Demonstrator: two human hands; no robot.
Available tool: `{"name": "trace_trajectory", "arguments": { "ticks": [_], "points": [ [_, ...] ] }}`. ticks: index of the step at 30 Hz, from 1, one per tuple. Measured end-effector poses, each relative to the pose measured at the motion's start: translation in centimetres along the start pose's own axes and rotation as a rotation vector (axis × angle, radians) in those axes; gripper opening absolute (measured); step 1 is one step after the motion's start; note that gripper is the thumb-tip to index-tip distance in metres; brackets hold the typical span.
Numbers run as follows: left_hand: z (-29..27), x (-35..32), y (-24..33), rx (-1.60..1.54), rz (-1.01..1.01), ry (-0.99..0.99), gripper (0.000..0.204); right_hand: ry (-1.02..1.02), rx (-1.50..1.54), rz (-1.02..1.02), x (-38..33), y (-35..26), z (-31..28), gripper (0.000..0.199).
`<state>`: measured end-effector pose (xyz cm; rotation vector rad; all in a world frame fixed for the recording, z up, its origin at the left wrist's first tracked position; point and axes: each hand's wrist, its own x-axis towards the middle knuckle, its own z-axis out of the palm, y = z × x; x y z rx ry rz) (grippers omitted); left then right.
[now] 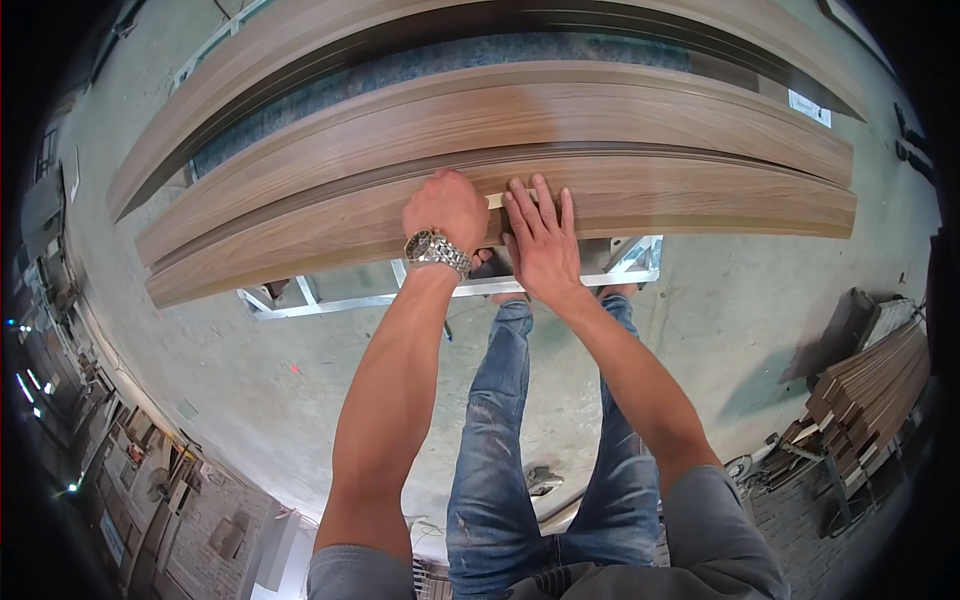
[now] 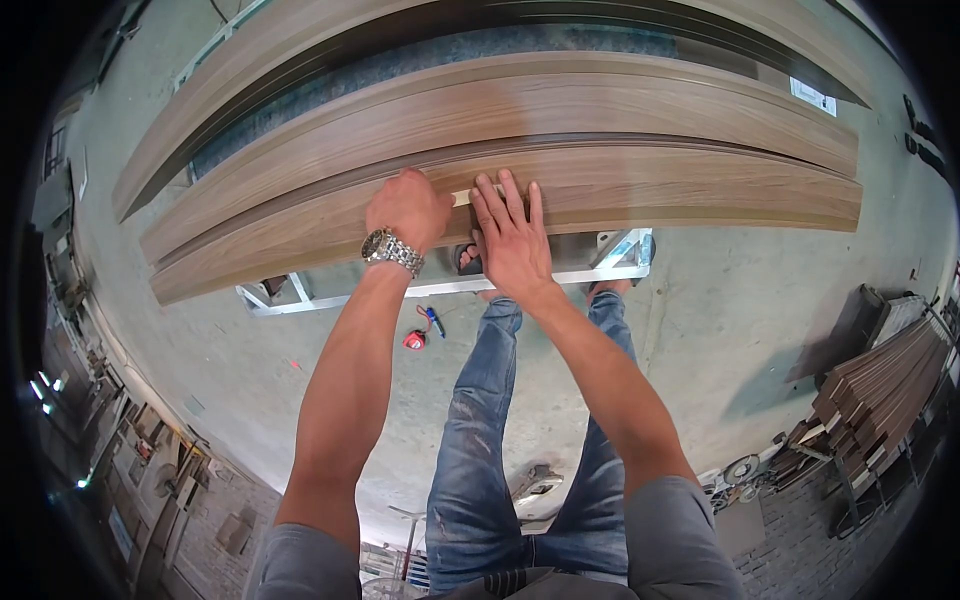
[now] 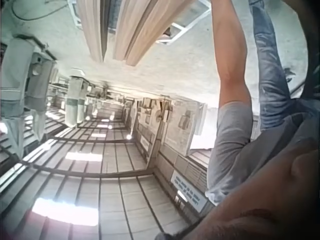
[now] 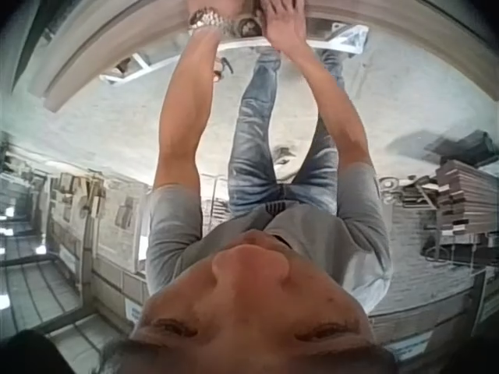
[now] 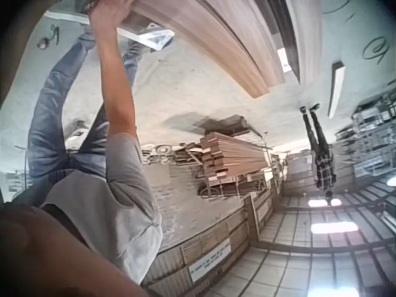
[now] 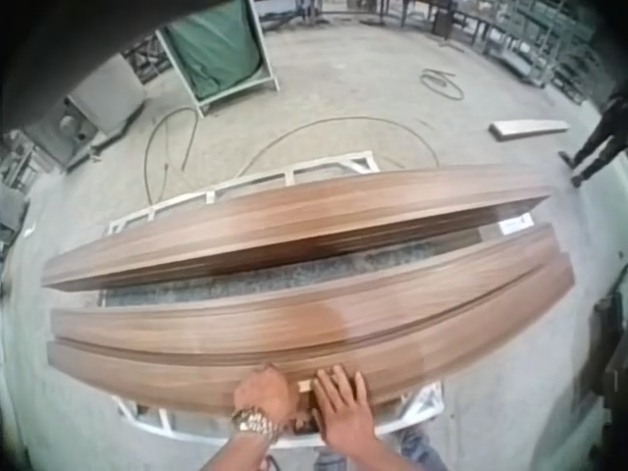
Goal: Applying labels to wood panels, marking them with a pen, and organizing them onto a stack on the production floor.
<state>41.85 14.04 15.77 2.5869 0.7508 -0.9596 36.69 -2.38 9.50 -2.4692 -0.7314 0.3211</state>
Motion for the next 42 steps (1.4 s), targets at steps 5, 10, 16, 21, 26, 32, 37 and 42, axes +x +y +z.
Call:
{"name": "trace_trajectory", "arguments": {
  "ticks": [5,10,16,21,26,32,37,42],
  "points": [
    [0.2,-0.9,0.3,0.035,0.032,0.044,0.024,-0.036,-0.074,-0.092,0.3,0.2,0.5,0.063],
    [0.4,-1.3,0.5,-0.043,-0.006,0.034,0.026,-0.044,-0.042,-0.066,0.1,0.1,1.0,0.063],
    [1.3,-1.4,0.3,-0.045,-0.029,0.015,0.038,-0.01,-0.033,0.067,0.0,-1.3,0.8,0.063],
    [2.2,-1.7,0.5,-0.056,-0.034,0.027,0.035,-0.034,-0.059,-0.001,0.1,-0.3,0.5,0.063],
    [3.6,-3.4,0.0,-0.059,0.016,0.133,0.032,-0.034,-0.092,0.091,0.6,-3.3,0.3,0.063],
    [3.2,-11.7,0.9,-0.218,0.073,0.237,0.031,-0.025,-0.033,0.187,0.8,-3.7,0.1,0.067],
    [1.7,-11.3,-5.9,-0.453,-0.073,0.484,0.024,-0.156,-0.167,-0.004,-0.7,1.5,-1.5,0.062],
    [-0.6,-7.6,-9.9,-0.679,0.108,0.379,0.032,-0.046,-0.343,0.132,-1.5,4.6,-4.7,0.059]
  ]
}}
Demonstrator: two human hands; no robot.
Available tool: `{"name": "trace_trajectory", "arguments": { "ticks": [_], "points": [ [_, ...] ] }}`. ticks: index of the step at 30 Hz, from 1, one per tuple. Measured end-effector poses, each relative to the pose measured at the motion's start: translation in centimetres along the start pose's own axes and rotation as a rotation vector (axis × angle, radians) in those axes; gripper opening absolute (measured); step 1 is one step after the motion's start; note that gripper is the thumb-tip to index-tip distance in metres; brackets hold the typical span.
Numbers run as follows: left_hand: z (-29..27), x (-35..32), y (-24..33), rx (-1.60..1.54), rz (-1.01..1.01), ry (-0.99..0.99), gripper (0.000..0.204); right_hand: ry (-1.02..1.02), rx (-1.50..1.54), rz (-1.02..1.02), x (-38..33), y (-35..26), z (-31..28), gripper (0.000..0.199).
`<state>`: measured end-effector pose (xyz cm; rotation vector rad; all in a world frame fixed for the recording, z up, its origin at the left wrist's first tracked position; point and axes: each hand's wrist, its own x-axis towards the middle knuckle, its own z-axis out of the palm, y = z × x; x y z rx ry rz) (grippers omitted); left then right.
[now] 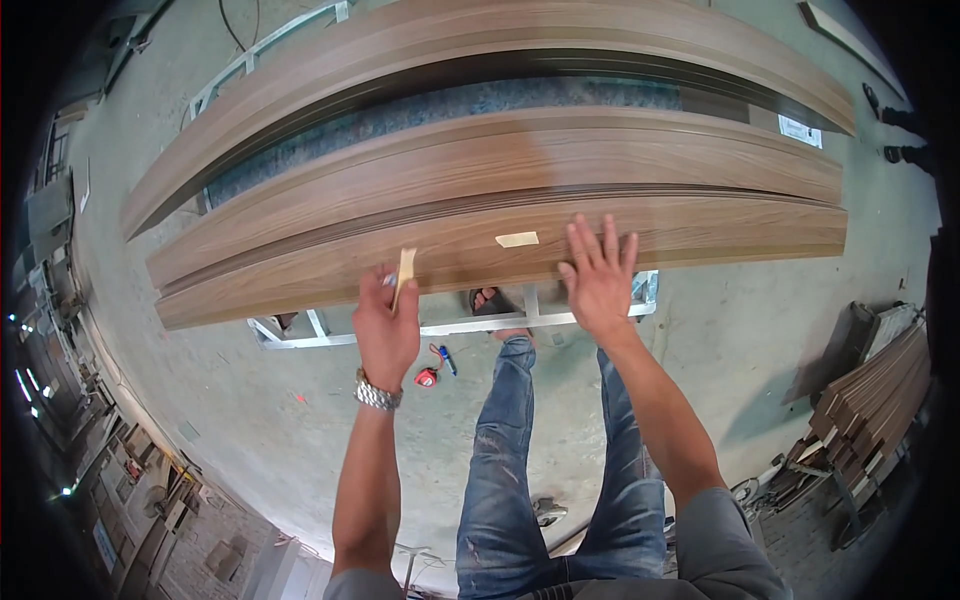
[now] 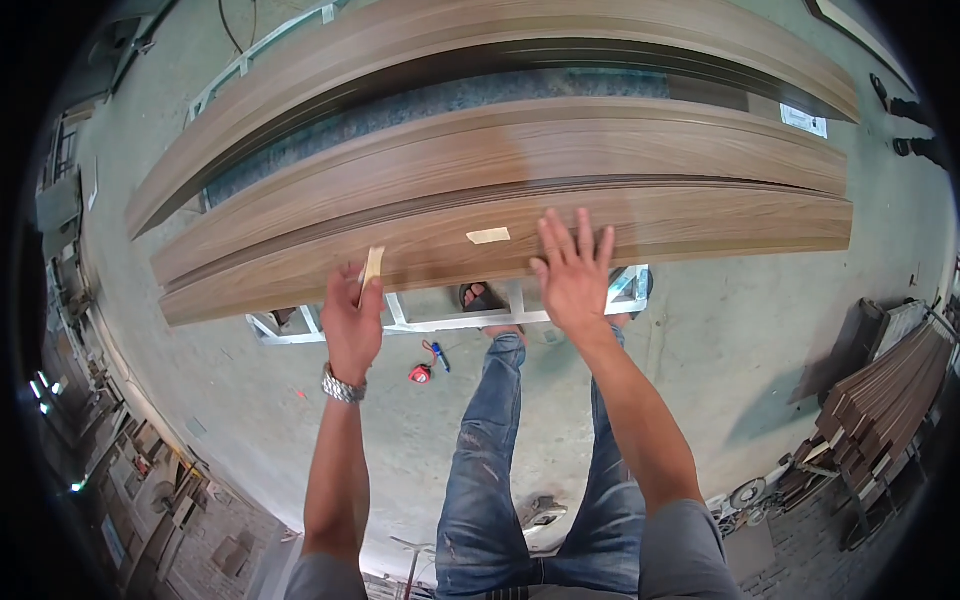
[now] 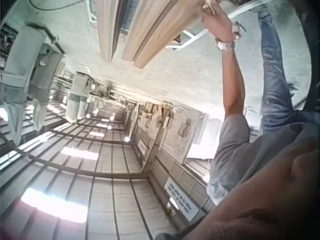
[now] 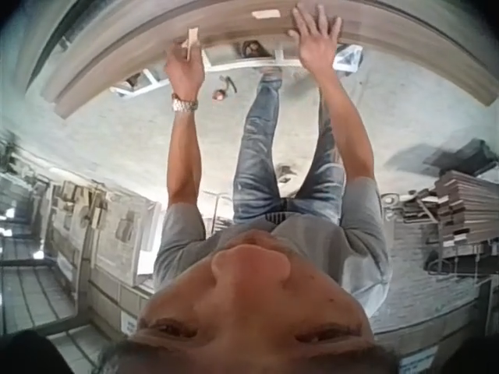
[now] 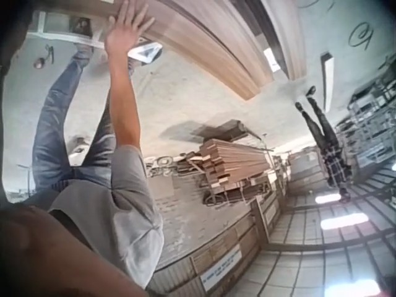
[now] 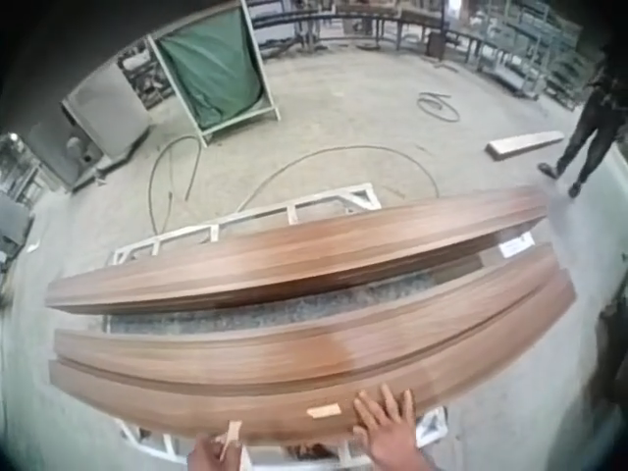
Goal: Applying labels to wood panels, marking them with a pen, and organizing them onto a stack on the production floor.
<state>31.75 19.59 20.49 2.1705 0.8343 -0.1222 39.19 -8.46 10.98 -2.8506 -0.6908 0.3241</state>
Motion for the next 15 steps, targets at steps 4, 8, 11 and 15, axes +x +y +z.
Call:
{"name": "trace_trajectory", "arguments": {
  "ticks": [4,8,11,15],
  "points": [
    [1.7,3.8,1.6,-0.272,0.105,-0.244,0.042,0.185,0.278,0.16,2.4,-0.3,-3.0,0.053],
    [3.0,8.7,2.6,-0.066,0.384,-0.326,0.051,0.082,0.946,0.095,9.8,-4.2,-4.9,0.047],
    [3.6,11.4,4.2,0.059,0.487,-0.4,0.051,-0.213,1.413,0.234,13.5,-3.9,-2.6,0.041],
    [3.5,13.6,4.3,0.094,0.475,-0.515,0.047,-0.223,1.306,0.246,16.0,-4.9,-1.4,0.019]
  ]
}}
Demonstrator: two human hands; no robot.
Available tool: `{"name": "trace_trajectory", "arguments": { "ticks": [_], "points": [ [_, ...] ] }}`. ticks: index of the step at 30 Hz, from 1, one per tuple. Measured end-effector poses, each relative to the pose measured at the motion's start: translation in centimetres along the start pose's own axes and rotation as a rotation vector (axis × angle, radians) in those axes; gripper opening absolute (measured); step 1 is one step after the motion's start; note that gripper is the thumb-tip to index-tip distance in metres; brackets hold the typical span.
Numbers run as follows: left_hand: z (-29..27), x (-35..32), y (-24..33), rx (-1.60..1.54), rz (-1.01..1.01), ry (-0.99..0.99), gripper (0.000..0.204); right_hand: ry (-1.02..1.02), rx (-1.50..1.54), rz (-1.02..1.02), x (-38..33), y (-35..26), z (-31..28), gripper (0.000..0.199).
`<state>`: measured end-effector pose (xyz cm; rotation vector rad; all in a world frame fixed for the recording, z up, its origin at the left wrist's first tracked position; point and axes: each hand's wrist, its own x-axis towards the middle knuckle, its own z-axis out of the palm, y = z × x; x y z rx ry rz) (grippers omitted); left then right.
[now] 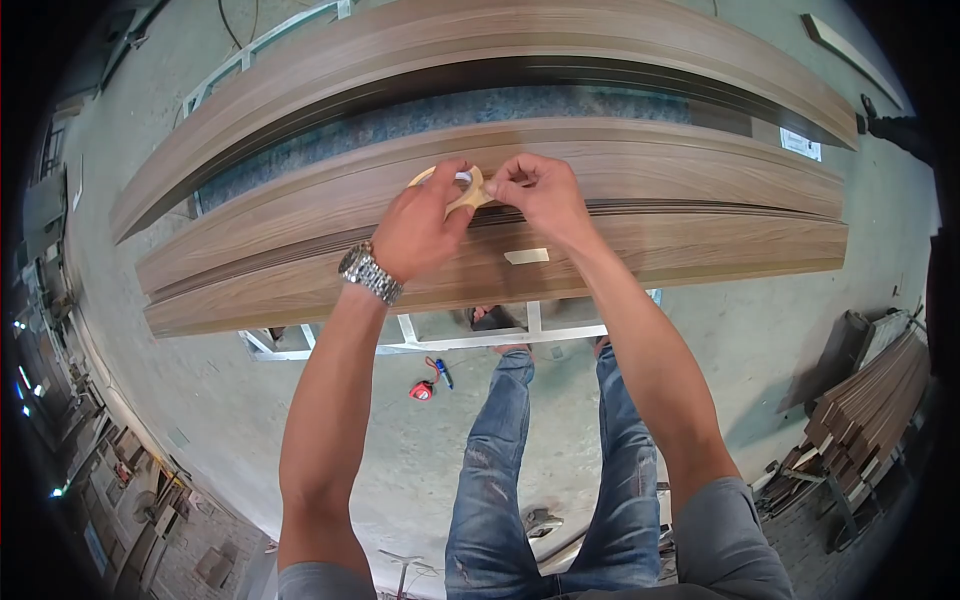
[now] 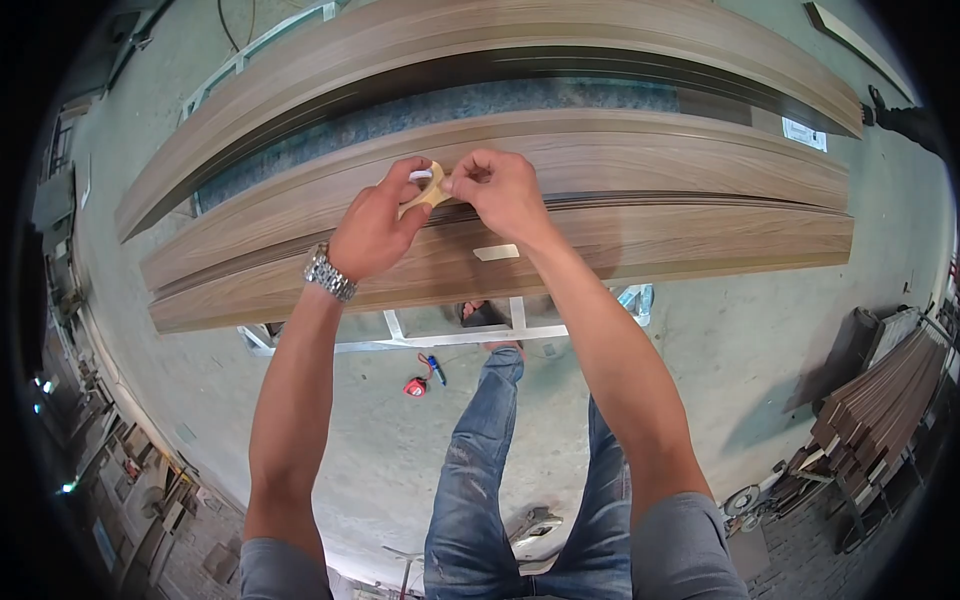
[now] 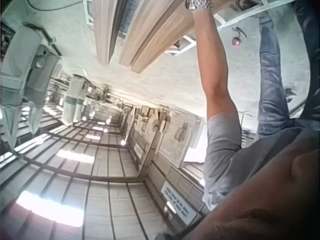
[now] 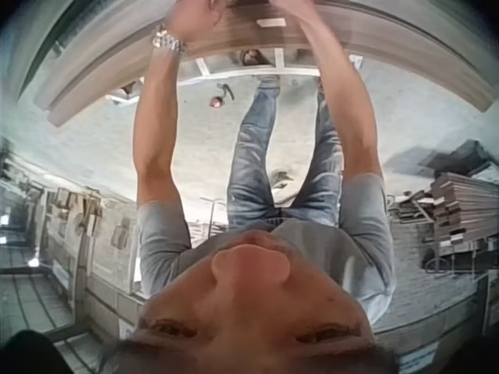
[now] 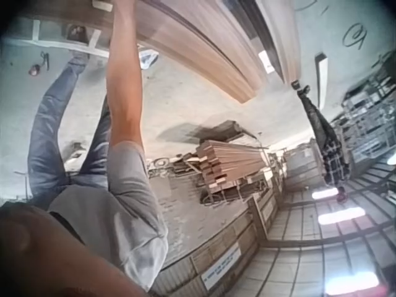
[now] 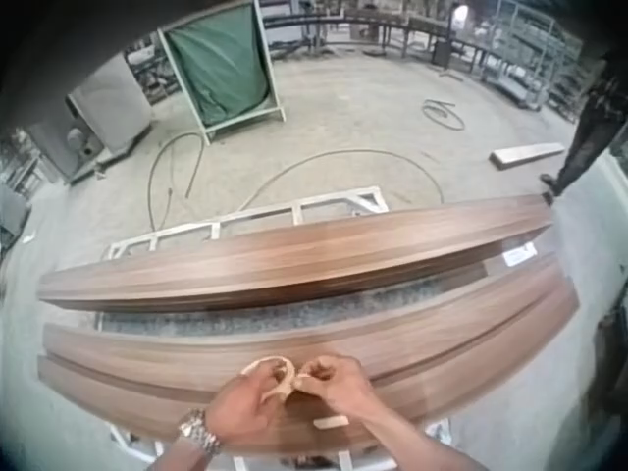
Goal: Applying labels to wood panels, marking them with a pen, and organizing them onto a stack on the production floor.
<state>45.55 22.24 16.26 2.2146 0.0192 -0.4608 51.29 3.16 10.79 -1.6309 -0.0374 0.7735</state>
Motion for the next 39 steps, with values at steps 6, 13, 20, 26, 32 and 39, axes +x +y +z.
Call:
{"name": "trace_trajectory", "arguments": {
  "ticks": [6,13,20,26,32,39],
  "points": [
    [0.9,4.7,-0.2,0.513,-0.561,0.13,0.054,0.377,-0.439,-0.024,2.6,2.3,3.2,0.013],
    [2.3,7.6,0.2,0.562,-0.544,0.08,0.051,0.644,-0.778,-0.248,3.4,4.5,4.2,0.014],
    [3.5,9.1,-1.2,0.598,-0.563,0.019,0.044,0.607,-0.808,-0.191,3.6,5.1,4.3,0.015],
    [2.7,9.0,0.4,0.587,-0.572,-0.036,0.03,0.621,-0.764,-0.174,3.6,5.2,4.0,0.014],
    [3.1,9.9,-0.4,0.623,-0.625,-0.019,0.048,0.696,-0.818,-0.312,3.7,5.2,4.2,0.016],
    [3.8,10.1,-0.1,0.602,-0.609,-0.06,0.042,0.742,-0.851,-0.191,3.4,5.0,2.7,0.019]
  ]
}}
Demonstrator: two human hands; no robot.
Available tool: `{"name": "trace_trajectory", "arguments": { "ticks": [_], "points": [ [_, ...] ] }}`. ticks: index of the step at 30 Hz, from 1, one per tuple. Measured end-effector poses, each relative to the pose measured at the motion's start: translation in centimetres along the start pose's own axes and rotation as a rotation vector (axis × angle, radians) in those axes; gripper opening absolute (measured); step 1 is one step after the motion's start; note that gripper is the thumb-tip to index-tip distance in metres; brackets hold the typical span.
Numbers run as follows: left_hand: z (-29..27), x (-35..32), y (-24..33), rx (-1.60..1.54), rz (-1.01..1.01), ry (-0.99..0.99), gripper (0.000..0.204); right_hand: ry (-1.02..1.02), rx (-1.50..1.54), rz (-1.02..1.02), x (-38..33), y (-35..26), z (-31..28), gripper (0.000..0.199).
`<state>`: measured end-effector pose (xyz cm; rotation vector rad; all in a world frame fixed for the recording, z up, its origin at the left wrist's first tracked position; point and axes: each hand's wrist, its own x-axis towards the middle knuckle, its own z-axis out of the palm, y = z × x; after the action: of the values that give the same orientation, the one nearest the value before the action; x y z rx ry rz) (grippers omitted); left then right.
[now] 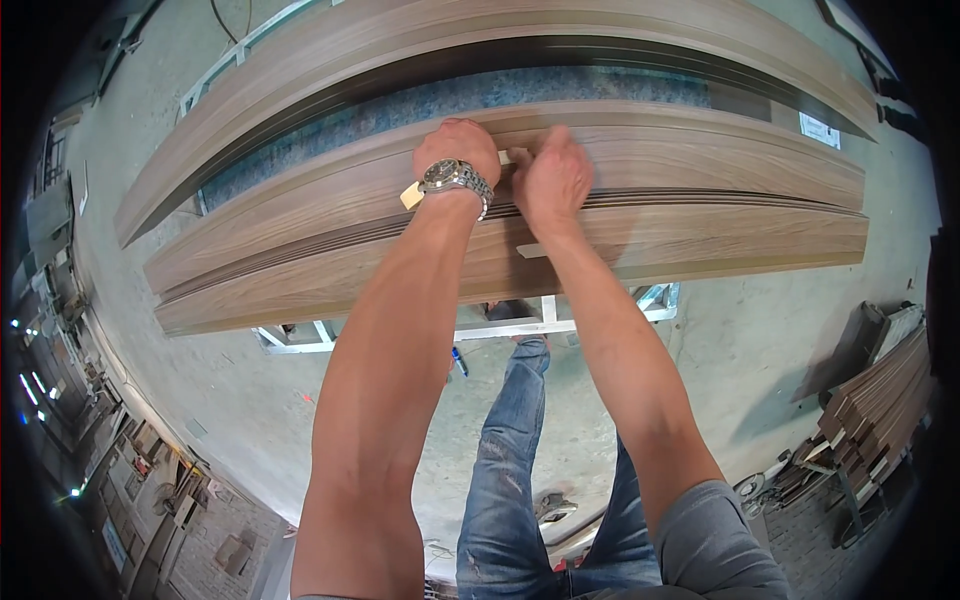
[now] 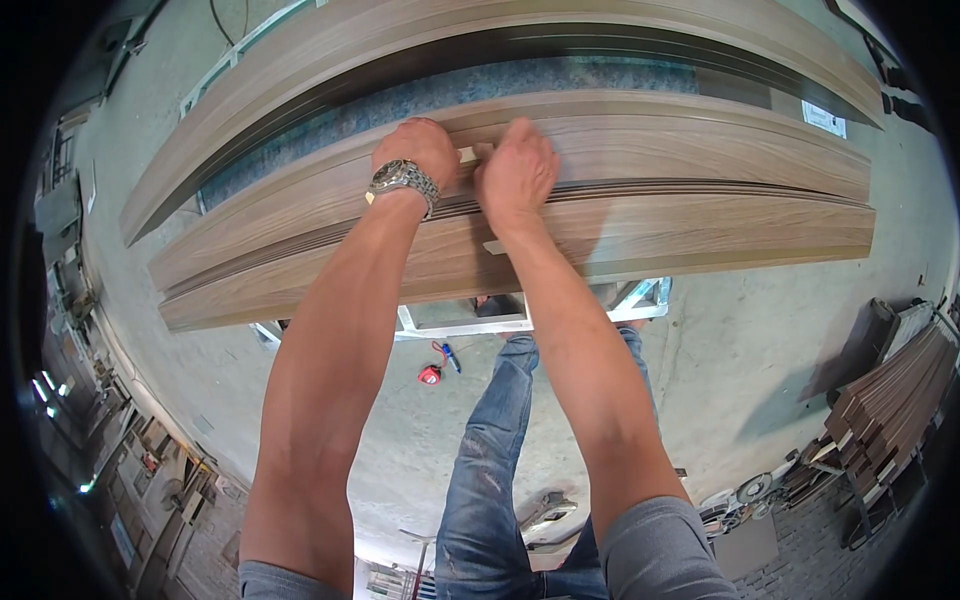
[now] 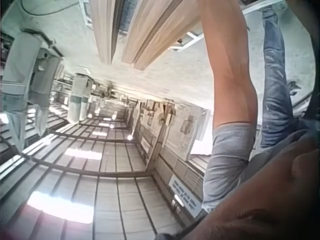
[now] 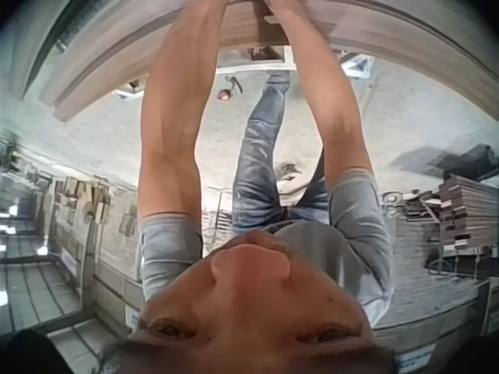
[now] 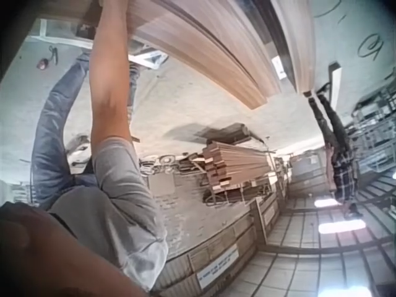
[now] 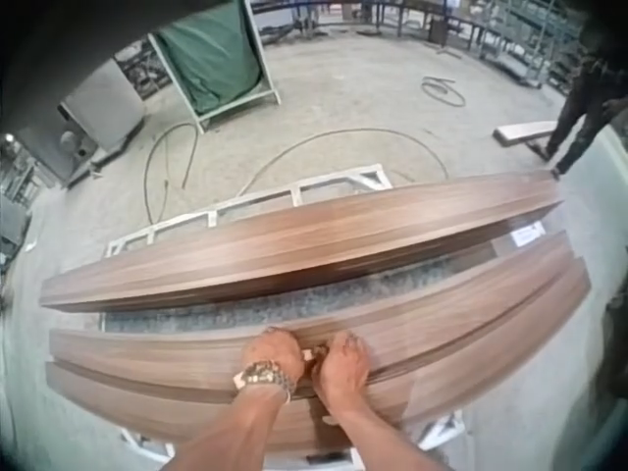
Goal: Applying labels to wood panels, marking them with a pen, and organizing them onto a stack on the production floor.
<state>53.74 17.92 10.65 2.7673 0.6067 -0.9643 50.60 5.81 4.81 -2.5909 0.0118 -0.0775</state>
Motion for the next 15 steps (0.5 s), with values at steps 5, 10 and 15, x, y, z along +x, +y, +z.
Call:
{"name": "trace_trajectory", "arguments": {
  "ticks": [5,10,15],
  "points": [
    [0.5,0.3,-1.1,-0.001,-0.026,0.013,0.039,-0.229,-0.141,0.002,-0.1,1.6,-3.3,0.03],
    [-0.7,-0.5,-0.8,0.001,0.089,0.09,0.039,-0.386,-0.078,-0.638,-1.8,1.3,-3.6,0.052],
    [-1.7,-1.0,-2.2,-0.126,0.06,0.015,0.041,-0.447,-0.074,-0.697,-1.5,0.7,-2.9,0.057]
  ]
}}
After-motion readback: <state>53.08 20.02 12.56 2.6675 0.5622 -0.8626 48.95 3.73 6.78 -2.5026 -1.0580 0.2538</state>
